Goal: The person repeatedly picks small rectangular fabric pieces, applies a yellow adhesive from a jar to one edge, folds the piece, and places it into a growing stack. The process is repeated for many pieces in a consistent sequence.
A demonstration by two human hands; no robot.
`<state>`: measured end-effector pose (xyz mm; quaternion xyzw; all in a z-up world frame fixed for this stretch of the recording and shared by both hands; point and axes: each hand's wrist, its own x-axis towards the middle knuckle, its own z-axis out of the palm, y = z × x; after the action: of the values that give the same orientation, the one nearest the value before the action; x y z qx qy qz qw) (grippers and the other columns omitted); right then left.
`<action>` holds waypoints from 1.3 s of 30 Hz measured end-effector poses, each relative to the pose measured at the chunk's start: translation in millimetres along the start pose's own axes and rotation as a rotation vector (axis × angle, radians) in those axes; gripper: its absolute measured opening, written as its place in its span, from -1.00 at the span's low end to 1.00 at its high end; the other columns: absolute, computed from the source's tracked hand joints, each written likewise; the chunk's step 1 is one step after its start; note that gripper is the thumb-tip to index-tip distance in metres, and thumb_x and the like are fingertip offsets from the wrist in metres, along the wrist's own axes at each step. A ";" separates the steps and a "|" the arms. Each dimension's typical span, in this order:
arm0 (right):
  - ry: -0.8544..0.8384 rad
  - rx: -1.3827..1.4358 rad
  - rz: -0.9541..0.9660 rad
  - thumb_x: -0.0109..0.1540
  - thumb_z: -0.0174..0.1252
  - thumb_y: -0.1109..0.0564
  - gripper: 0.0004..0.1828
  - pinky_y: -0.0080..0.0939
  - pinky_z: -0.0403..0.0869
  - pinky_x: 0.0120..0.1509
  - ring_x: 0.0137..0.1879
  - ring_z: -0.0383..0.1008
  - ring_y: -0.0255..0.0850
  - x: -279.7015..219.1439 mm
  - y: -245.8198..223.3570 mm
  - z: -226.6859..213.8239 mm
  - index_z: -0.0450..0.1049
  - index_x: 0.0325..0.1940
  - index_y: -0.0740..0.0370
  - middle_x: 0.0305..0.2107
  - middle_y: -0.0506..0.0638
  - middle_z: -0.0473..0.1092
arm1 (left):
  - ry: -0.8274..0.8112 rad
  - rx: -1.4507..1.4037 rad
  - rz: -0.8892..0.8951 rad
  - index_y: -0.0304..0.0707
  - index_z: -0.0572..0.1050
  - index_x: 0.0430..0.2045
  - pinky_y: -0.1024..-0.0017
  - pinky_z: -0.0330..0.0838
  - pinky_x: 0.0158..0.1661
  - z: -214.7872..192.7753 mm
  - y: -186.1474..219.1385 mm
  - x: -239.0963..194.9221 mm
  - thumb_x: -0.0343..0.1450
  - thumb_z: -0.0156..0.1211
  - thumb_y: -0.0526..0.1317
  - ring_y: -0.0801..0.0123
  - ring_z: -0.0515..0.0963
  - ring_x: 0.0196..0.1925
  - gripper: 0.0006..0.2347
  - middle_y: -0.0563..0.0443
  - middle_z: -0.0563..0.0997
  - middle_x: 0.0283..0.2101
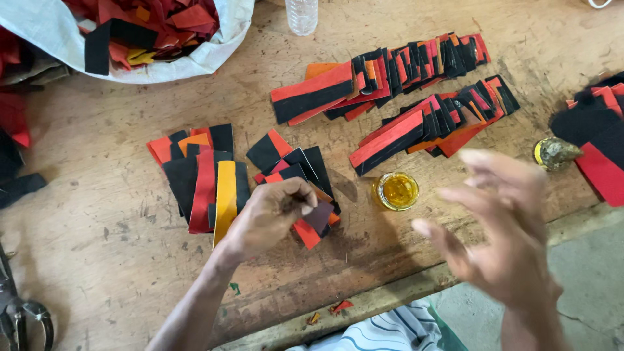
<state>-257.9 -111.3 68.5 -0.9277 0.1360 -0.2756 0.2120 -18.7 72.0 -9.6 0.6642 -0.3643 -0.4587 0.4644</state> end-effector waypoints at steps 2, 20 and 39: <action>0.166 0.084 0.120 0.14 0.40 -0.14 -0.52 -0.11 0.44 0.31 0.25 0.28 -0.16 -15.2 -13.8 7.2 0.47 -0.02 0.17 0.11 0.05 0.26 | -0.044 -0.314 0.158 -0.42 0.53 -0.27 0.45 0.58 0.03 -0.5 -6.8 3.4 0.44 0.20 -0.47 0.49 0.66 -0.01 -0.93 0.02 0.72 -0.09; -0.203 0.241 -0.108 0.20 0.39 0.00 0.12 -0.07 0.45 0.29 0.18 0.27 -0.14 -34.1 -22.6 76.3 -0.22 0.62 -0.08 0.29 0.17 0.12 | -0.022 -0.880 0.215 -0.42 0.53 -0.25 0.40 0.61 -0.07 36.0 3.3 2.8 0.35 0.39 -0.46 0.40 0.66 -0.17 -0.82 -0.09 0.65 -0.19; -0.096 0.259 -0.149 0.17 0.32 -0.07 -0.01 -0.04 0.45 0.24 0.22 0.25 -0.06 -35.8 -8.4 67.5 -0.03 0.59 0.00 0.17 0.12 0.19 | -0.069 -0.869 0.214 -0.42 0.53 -0.21 0.41 0.58 -0.08 33.2 11.1 4.8 0.37 0.40 -0.43 0.42 0.65 -0.17 -0.81 -0.06 0.65 -0.19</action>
<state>-247.3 -69.2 5.0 -0.9123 0.0199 -0.2610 0.3150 -49.3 54.8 -5.2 0.3502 -0.2196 -0.5404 0.7329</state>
